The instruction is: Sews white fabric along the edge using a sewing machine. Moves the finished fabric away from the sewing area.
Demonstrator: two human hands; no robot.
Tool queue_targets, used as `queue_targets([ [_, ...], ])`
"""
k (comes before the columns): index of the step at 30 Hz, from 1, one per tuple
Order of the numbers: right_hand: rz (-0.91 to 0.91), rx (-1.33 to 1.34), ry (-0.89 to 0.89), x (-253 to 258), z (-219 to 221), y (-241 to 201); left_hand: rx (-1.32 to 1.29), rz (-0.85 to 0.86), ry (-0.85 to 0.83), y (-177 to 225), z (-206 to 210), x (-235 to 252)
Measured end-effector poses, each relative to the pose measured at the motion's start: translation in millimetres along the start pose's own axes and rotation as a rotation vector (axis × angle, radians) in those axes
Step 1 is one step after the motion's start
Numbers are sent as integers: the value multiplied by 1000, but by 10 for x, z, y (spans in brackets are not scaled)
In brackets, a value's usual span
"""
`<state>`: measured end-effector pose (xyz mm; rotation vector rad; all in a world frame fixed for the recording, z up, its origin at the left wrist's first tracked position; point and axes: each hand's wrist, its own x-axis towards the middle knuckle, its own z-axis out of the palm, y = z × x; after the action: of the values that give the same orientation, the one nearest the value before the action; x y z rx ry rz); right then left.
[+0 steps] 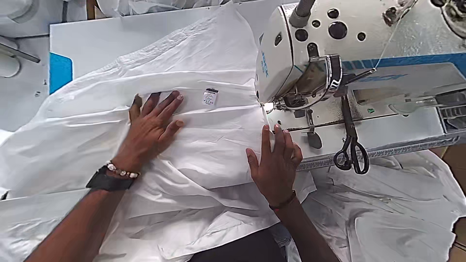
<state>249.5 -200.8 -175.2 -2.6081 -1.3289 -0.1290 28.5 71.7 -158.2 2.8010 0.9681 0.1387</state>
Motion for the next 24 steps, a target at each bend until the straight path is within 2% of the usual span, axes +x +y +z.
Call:
queue_targets([
  [2,-24,19,-46,2,-69,-23,45,89,-100,-260,-107,316],
  [3,-36,64,-54,44,-125,1,87,76,-150,-212,-218,455],
  [5,-24,244,43,149,-243,190,98,113,-148,304,-483,580],
  [6,-5,327,101,222,-306,353,-3,151,-63,671,-530,574],
  [8,58,373,185,389,-403,681,-292,233,112,1251,-348,640],
  [10,84,334,193,506,-451,956,-417,354,148,1488,68,768],
  [13,12,311,63,580,-437,1170,-286,553,152,1464,364,774],
  [16,-88,378,24,591,-304,996,-253,603,126,1399,369,746],
  [20,-76,330,152,689,-82,521,-252,618,118,1368,345,789],
  [24,-126,311,259,608,3,318,-262,637,102,1323,322,845],
])
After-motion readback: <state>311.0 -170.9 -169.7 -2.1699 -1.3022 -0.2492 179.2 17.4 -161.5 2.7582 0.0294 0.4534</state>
